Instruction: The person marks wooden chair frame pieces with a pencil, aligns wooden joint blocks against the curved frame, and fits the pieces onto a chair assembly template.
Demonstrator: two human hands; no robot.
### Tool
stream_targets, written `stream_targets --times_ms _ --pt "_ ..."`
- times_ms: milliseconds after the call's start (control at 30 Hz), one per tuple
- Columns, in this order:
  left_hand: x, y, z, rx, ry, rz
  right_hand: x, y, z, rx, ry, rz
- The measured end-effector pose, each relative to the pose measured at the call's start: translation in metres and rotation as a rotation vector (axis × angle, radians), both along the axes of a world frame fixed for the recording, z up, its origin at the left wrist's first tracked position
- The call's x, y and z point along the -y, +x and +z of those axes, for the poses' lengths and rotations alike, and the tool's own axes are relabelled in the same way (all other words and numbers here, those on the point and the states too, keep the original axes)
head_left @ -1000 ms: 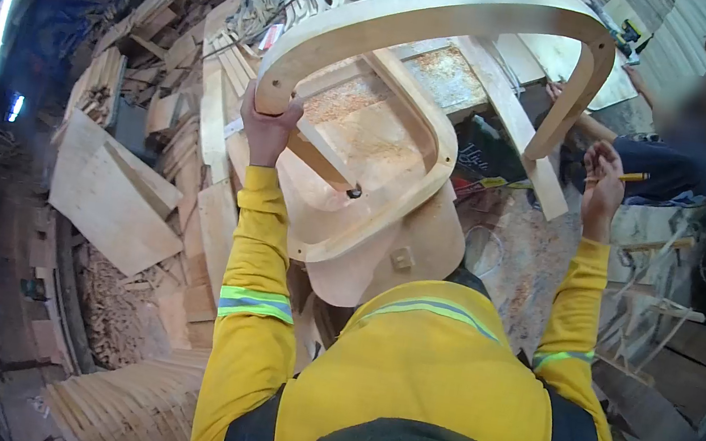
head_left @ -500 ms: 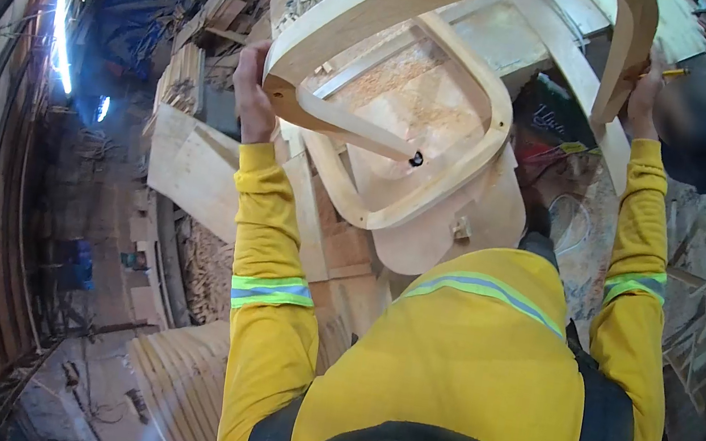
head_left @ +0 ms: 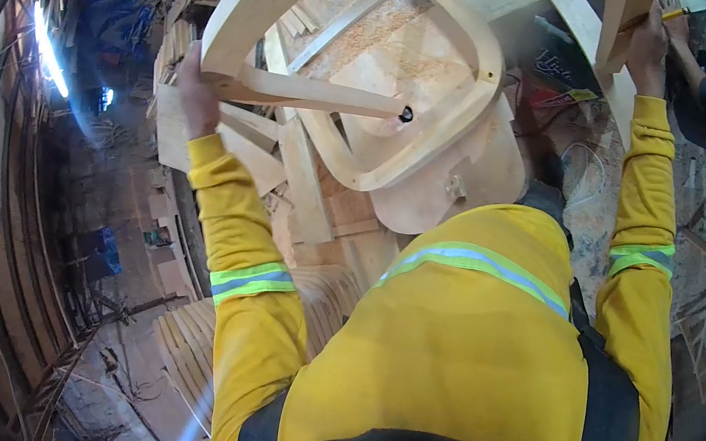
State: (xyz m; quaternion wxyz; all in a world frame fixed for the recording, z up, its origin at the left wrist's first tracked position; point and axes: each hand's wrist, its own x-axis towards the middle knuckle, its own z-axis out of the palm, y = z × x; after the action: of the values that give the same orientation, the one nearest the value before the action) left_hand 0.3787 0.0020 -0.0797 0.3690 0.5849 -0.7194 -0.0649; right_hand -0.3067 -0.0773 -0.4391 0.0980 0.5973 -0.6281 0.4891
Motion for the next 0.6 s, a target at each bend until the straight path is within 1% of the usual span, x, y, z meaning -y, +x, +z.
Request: stream_targets --times_ms 33,100,133,167,200,233,267,300,333,400,433,467,500,567,600 --pt "-0.007 -0.02 0.026 -0.116 0.162 -0.064 -0.002 0.004 0.005 0.045 0.017 -0.003" --pt "-0.026 -0.091 0.067 -0.25 0.223 -0.315 -0.007 0.013 0.021 0.119 0.072 -0.019" --pt "-0.03 -0.108 0.075 -0.114 0.202 -0.314 -0.009 0.018 0.032 0.146 0.11 -0.031" --pt "-0.033 -0.119 0.08 0.02 0.178 -0.305 -0.001 0.012 0.02 0.107 0.101 -0.029" --pt "-0.034 -0.129 0.082 0.08 0.2 -0.297 0.008 0.005 0.006 0.067 0.091 -0.028" --pt "-0.034 -0.14 0.075 0.191 0.135 -0.264 0.015 0.0 -0.005 0.028 0.08 -0.027" --pt "-0.034 -0.153 0.066 0.303 0.072 -0.224 -0.001 0.015 0.02 -0.027 -0.01 -0.059" --pt "-0.032 -0.162 0.058 0.415 0.008 -0.174 -0.001 0.012 0.018 0.039 -0.004 0.007" --pt "-0.025 -0.159 0.047 0.449 -0.092 -0.136 0.0 0.008 0.014 0.107 0.001 0.07" --pt "-0.014 -0.138 0.03 0.544 -0.282 -0.022 -0.004 0.016 0.021 0.25 0.024 0.11" --pt "-0.017 -0.143 0.039 0.554 -0.348 -0.093 -0.005 0.021 0.029 0.353 0.037 0.121" --pt "-0.022 -0.147 0.049 0.63 -0.371 -0.05 -0.006 0.024 0.04 0.476 0.044 0.13" --pt "-0.027 -0.147 0.066 0.646 -0.39 -0.081 -0.006 0.025 0.054 0.626 0.037 0.142" --pt "-0.054 -0.148 0.118 0.72 -0.12 0.087 -0.002 0.029 0.09 0.931 -0.004 0.192" --pt "-0.067 -0.149 0.145 0.773 0.017 0.169 0.001 0.034 0.112 1.04 -0.022 0.232"
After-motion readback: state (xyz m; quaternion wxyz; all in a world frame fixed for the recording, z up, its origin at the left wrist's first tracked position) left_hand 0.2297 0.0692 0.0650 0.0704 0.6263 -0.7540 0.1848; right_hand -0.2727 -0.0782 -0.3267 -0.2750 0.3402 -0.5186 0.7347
